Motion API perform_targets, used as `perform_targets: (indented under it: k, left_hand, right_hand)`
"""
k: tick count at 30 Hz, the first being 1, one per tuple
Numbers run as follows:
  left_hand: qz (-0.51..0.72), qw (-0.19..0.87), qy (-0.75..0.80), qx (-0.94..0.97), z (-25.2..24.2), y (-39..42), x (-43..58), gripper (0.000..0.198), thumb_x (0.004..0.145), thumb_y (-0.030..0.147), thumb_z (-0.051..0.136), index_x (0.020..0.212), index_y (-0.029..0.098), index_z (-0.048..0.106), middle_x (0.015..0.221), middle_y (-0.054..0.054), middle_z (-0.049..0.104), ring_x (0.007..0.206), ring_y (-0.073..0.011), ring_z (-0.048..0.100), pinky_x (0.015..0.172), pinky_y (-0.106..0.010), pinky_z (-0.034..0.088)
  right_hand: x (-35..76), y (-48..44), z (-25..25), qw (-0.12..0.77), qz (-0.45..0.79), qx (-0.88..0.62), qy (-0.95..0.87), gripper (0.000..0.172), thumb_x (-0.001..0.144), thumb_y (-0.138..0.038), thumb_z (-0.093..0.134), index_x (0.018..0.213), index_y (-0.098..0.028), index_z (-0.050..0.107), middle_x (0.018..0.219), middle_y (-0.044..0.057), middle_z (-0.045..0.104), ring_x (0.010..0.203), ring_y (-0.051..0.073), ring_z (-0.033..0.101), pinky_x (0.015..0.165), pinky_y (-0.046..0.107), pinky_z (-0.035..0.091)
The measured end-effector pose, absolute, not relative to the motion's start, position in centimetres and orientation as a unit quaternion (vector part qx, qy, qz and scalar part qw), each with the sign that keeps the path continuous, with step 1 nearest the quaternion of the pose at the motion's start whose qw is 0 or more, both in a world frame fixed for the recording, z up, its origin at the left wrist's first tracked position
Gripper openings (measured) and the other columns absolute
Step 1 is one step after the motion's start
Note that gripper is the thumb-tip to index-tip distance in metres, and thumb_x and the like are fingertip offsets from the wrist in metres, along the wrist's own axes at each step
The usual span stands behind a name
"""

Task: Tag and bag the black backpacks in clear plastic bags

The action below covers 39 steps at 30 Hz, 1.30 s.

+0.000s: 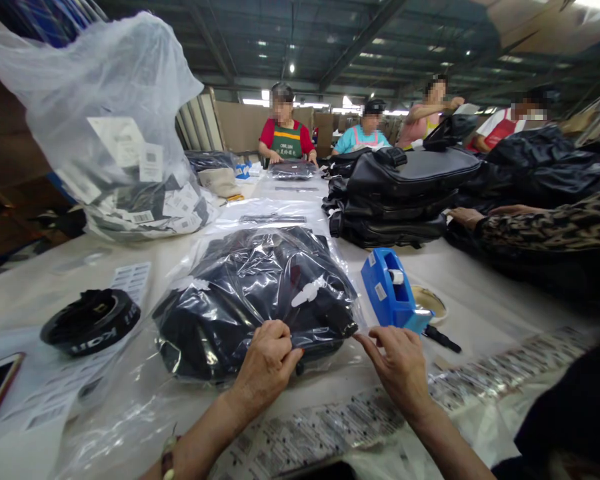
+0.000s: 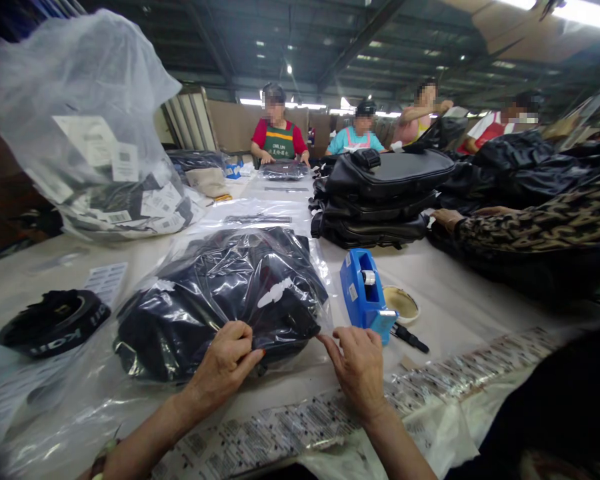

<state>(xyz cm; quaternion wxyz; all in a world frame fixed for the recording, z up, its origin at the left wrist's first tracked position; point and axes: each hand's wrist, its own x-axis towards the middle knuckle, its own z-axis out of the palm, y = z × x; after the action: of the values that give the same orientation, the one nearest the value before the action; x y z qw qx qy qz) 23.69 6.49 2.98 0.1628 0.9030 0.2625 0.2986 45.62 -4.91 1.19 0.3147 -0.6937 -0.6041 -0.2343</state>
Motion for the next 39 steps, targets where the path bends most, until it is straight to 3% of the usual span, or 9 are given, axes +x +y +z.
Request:
perform_targets:
  k: [5,7,11,18,24,27,31,35,39]
  left_hand:
    - [0.296,0.169,0.267,0.901,3.0,6.6,23.6,0.028,0.08,0.012,0.058,0.054,0.014,0.05,0.076,-0.002,0.052,0.075,-0.0159,0.049,0.068,-0.031,0.041]
    - [0.295,0.166,0.263,0.903,3.0,6.6,23.6,0.027,0.081,0.013,0.058,0.055,0.014,0.051,0.076,-0.002,0.053,0.075,-0.0161,0.049,0.068,-0.032,0.041]
    - [0.301,0.167,0.256,0.903,2.8,6.6,23.6,0.027,0.081,0.013,0.057,0.055,0.015,0.05,0.074,-0.002,0.052,0.073,-0.0164,0.05,0.067,-0.032,0.041]
    - [0.331,0.161,0.236,0.899,2.4,6.8,23.6,0.026,0.081,0.014,0.056,0.055,0.016,0.052,0.073,-0.001,0.052,0.071,-0.0161,0.05,0.064,-0.03,0.041]
    - [0.328,0.164,0.239,0.899,2.3,6.8,23.7,0.026,0.081,0.014,0.057,0.056,0.016,0.053,0.072,-0.001,0.052,0.071,-0.0162,0.05,0.064,-0.031,0.04]
    - [0.332,0.163,0.24,0.897,2.4,6.7,23.6,0.025,0.08,0.013,0.058,0.056,0.016,0.052,0.072,-0.001,0.052,0.071,-0.0165,0.05,0.064,-0.031,0.04]
    - [0.327,0.159,0.251,0.897,2.5,6.5,23.7,0.025,0.08,0.013,0.059,0.056,0.016,0.051,0.073,-0.001,0.053,0.073,-0.017,0.051,0.064,-0.031,0.04]
    - [0.33,0.16,0.25,0.896,2.5,6.4,23.7,0.024,0.079,0.012,0.06,0.057,0.016,0.052,0.074,-0.002,0.054,0.073,-0.0174,0.051,0.064,-0.031,0.04]
    - [0.326,0.168,0.252,0.896,2.4,6.5,23.7,0.023,0.08,0.012,0.059,0.058,0.016,0.053,0.074,-0.001,0.054,0.073,-0.0167,0.051,0.065,-0.031,0.04]
  right_hand:
    - [47.3,-6.9,2.3,0.373,-0.287,-0.704,-0.533,0.026,0.089,-0.043,0.052,0.091,-0.019,0.062,0.088,0.008,0.063,0.084,0.021,0.056,0.081,0.037,0.038]
    - [48.7,-7.4,3.0,0.41,-0.271,-0.731,-0.473,0.033,0.087,-0.048,0.051,0.089,-0.018,0.064,0.093,0.011,0.062,0.09,0.024,0.055,0.086,0.041,0.037]
    - [52.4,-7.0,4.2,0.473,-0.117,-0.803,-0.343,0.056,0.07,-0.068,0.049,0.079,-0.016,0.065,0.096,0.015,0.061,0.099,0.031,0.05,0.091,0.048,0.034]
    - [54.8,-4.5,3.9,0.518,0.063,-0.812,-0.263,0.042,0.063,-0.058,0.054,0.061,-0.018,0.067,0.062,0.006,0.062,0.064,0.021,0.053,0.059,0.034,0.041]
    - [54.7,-3.1,3.8,0.612,0.115,-0.759,-0.188,0.036,0.048,-0.052,0.065,0.054,-0.017,0.064,0.056,0.003,0.059,0.056,0.016,0.05,0.053,0.03,0.041]
    - [53.7,-4.2,4.4,0.654,0.091,-0.727,-0.186,0.035,0.046,-0.051,0.069,0.058,-0.018,0.065,0.076,0.005,0.065,0.072,0.018,0.056,0.067,0.032,0.046]
    - [51.1,-7.8,3.8,0.681,0.028,-0.71,-0.177,0.033,0.051,-0.051,0.072,0.059,-0.02,0.065,0.091,0.004,0.063,0.095,0.021,0.054,0.09,0.033,0.04]
    - [49.7,-10.3,1.2,0.683,0.098,-0.715,-0.113,0.045,0.044,-0.056,0.075,0.069,-0.02,0.066,0.085,0.004,0.065,0.089,0.021,0.056,0.079,0.032,0.046]
    - [49.7,-10.1,-0.1,0.64,0.162,-0.74,-0.129,0.054,0.049,-0.062,0.072,0.075,-0.016,0.065,0.068,0.004,0.064,0.066,0.019,0.058,0.058,0.029,0.047]
